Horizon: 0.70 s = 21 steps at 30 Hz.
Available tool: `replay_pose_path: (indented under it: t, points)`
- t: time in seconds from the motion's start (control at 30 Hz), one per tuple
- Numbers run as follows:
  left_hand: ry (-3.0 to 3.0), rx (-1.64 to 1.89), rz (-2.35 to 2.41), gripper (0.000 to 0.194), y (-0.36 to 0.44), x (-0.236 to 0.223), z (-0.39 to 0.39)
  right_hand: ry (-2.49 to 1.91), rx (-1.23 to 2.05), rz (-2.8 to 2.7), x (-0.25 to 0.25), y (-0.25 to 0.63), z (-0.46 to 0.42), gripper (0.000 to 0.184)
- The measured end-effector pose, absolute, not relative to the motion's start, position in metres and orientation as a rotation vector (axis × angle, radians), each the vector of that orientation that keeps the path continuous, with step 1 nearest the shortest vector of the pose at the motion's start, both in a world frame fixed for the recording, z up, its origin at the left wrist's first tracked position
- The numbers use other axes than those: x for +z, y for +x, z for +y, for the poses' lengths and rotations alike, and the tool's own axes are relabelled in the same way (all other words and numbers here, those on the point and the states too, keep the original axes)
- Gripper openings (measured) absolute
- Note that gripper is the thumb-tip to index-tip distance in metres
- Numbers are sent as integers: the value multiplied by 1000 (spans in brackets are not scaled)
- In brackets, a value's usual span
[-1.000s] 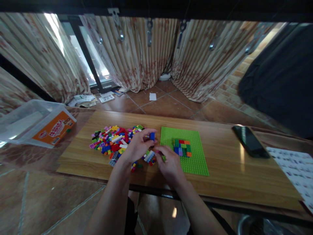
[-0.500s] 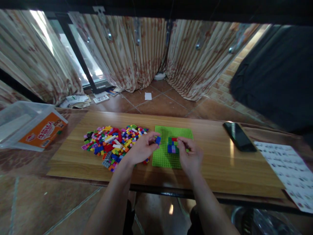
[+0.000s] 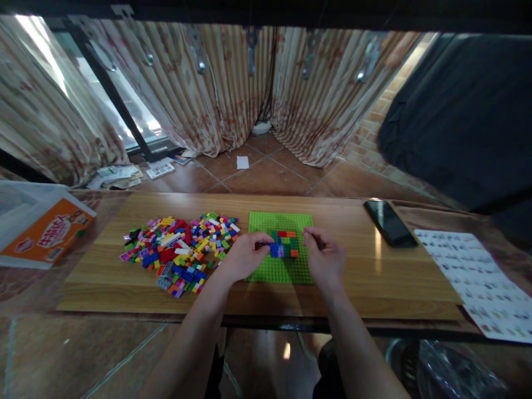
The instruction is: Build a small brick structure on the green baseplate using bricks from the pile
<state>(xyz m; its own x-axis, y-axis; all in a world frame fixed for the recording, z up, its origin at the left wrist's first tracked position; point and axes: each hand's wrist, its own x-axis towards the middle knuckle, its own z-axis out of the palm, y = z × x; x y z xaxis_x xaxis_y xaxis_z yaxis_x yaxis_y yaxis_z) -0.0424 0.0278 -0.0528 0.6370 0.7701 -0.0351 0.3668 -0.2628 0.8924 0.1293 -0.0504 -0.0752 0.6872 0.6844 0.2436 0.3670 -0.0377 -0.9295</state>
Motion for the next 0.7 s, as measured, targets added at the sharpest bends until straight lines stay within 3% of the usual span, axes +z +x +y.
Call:
replay_pose_path:
  t: [0.7]
  points:
    - [1719,605,994,4,-15,-65,16,-1770,322,-938,-74,133,-54,27]
